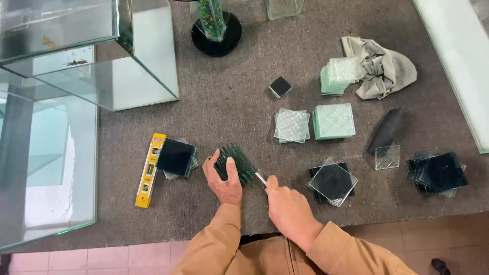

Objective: The person uses a utility knife to score and separate small square glass pieces on a carpeted floor. They repeatedly score the edges of stacked green and clear glass squares, then snap off thin strips. The separated pieces remain on the floor near other glass stacks and a spirit level.

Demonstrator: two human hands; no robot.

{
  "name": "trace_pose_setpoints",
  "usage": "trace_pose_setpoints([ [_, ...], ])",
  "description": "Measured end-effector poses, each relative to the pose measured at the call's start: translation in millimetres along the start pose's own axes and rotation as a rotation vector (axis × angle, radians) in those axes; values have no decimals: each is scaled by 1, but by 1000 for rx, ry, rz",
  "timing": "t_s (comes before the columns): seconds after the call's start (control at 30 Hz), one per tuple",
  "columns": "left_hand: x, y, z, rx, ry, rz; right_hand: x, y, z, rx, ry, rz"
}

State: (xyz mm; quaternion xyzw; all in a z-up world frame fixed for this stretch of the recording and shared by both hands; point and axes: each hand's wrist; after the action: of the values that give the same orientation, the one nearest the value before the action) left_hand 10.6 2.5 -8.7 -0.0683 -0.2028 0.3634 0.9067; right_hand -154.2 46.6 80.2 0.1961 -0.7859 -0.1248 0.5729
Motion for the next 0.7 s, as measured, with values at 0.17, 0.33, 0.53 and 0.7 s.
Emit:
trace_pose_setpoints([
  [0.17, 0, -5, 0, 1, -16, -10, 17, 16, 2, -65, -101, -117],
  [0.33, -1, -6, 7, 14, -11, -22, -10, 34, 31, -122, -51, -75],
  [0.53, -2, -24, 31, 170, -48, -29, 0, 23, 18, 15, -119, -44],
  [0.7, -11, -73, 44, 659, -98, -36, -3, 9, 14, 56, -103, 65],
])
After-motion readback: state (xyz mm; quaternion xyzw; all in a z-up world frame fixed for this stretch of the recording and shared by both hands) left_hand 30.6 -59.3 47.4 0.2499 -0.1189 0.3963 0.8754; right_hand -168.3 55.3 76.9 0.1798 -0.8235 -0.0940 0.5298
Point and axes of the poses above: each hand's wrist, its own y-axis away from the middle knuckle, its own x-axis out of the back of the hand, z = x × y, and after that the axes turned 5 degrees about z, right-handed
